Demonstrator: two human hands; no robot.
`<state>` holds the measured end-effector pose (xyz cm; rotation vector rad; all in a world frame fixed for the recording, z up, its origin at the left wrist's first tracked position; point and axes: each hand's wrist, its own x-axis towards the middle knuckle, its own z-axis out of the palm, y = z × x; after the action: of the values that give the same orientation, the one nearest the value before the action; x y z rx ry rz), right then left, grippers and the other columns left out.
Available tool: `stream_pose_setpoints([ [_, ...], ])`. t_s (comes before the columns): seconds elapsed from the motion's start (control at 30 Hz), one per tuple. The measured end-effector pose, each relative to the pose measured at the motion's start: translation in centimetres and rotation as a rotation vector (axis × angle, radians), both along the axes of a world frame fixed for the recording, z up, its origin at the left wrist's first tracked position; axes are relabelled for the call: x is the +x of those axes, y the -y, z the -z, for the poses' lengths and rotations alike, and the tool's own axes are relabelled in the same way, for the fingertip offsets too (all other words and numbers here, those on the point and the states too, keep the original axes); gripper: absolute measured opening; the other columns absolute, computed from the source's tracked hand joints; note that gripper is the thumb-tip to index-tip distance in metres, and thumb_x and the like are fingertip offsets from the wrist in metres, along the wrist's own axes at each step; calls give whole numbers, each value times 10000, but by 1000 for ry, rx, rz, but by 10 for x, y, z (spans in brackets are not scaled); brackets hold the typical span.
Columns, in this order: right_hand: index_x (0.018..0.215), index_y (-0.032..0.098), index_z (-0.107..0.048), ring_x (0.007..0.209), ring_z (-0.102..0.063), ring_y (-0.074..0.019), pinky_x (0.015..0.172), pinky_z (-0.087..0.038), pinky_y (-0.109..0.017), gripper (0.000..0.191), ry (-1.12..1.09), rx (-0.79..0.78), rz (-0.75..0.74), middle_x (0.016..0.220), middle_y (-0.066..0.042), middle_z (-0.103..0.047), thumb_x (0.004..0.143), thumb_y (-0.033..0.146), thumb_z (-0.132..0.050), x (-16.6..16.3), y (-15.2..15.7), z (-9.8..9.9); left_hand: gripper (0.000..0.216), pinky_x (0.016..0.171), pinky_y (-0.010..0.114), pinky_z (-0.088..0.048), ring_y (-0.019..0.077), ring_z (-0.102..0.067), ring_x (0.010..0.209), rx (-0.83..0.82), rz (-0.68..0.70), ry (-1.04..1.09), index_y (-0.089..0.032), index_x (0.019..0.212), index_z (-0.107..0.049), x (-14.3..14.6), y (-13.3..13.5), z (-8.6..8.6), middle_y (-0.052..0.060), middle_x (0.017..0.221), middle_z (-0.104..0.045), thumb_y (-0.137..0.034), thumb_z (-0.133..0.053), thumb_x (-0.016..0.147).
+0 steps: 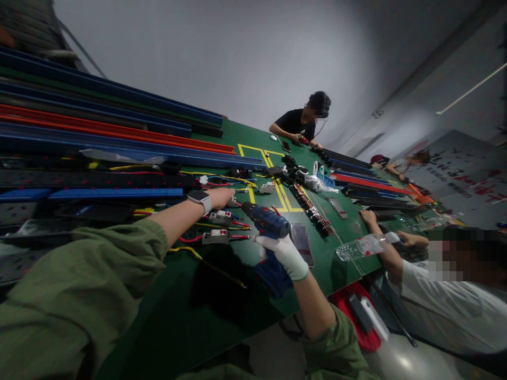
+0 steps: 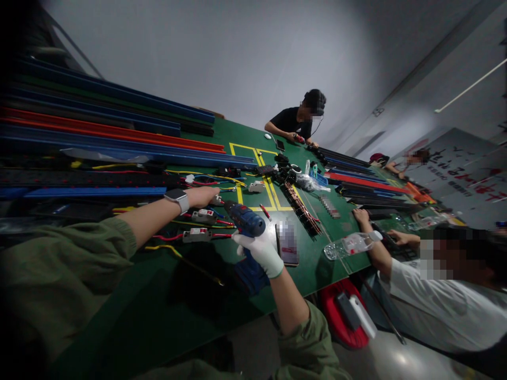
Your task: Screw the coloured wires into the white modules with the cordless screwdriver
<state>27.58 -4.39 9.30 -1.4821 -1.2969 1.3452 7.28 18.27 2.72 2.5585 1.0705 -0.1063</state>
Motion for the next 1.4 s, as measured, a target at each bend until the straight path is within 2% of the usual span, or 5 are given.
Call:
stream_pose_setpoints([
  [0.2,950,206,-720,515,-550,-144,512,-437,-291,154,-96,148,75,641,0,-634,856,328,-722,22,7,-21,450,917,295,-488,282,-678,1111,-3,-19,11,-89,1260,-567,1,0,2,206,1196,-705,-39,-632,817],
  [0.37,998,218,-703,571,-556,-128,572,-498,-278,211,-104,433,323,704,21,-619,804,291,-746,85,-47,-34,452,921,302,-489,284,-677,1106,-3,-24,11,-80,1269,-556,2,-1,4,210,1185,-706,-42,-625,824],
  [0.73,619,208,-536,560,-489,-116,612,-492,-292,205,122,672,614,558,66,-502,644,272,-729,171,-187,16,410,827,294,-512,287,-693,1052,-2,-31,-15,-85,1256,-570,3,3,-4,207,1164,-715,-30,-578,850],
  [1.0,786,190,-655,561,-525,-128,588,-490,-288,208,198,629,573,622,40,-593,682,370,-660,180,-199,53,412,890,311,-504,283,-686,1061,-18,-35,39,-115,1261,-573,1,1,-2,203,1205,-704,-109,-626,853],
  [1.4,1206,145,-634,904,-681,-257,814,-589,-440,499,600,702,563,1032,-125,-708,753,353,-599,181,-134,38,608,840,264,-495,244,-682,1027,-111,-86,78,-91,1352,-461,-10,-2,-18,184,1233,-697,-378,-669,857],
])
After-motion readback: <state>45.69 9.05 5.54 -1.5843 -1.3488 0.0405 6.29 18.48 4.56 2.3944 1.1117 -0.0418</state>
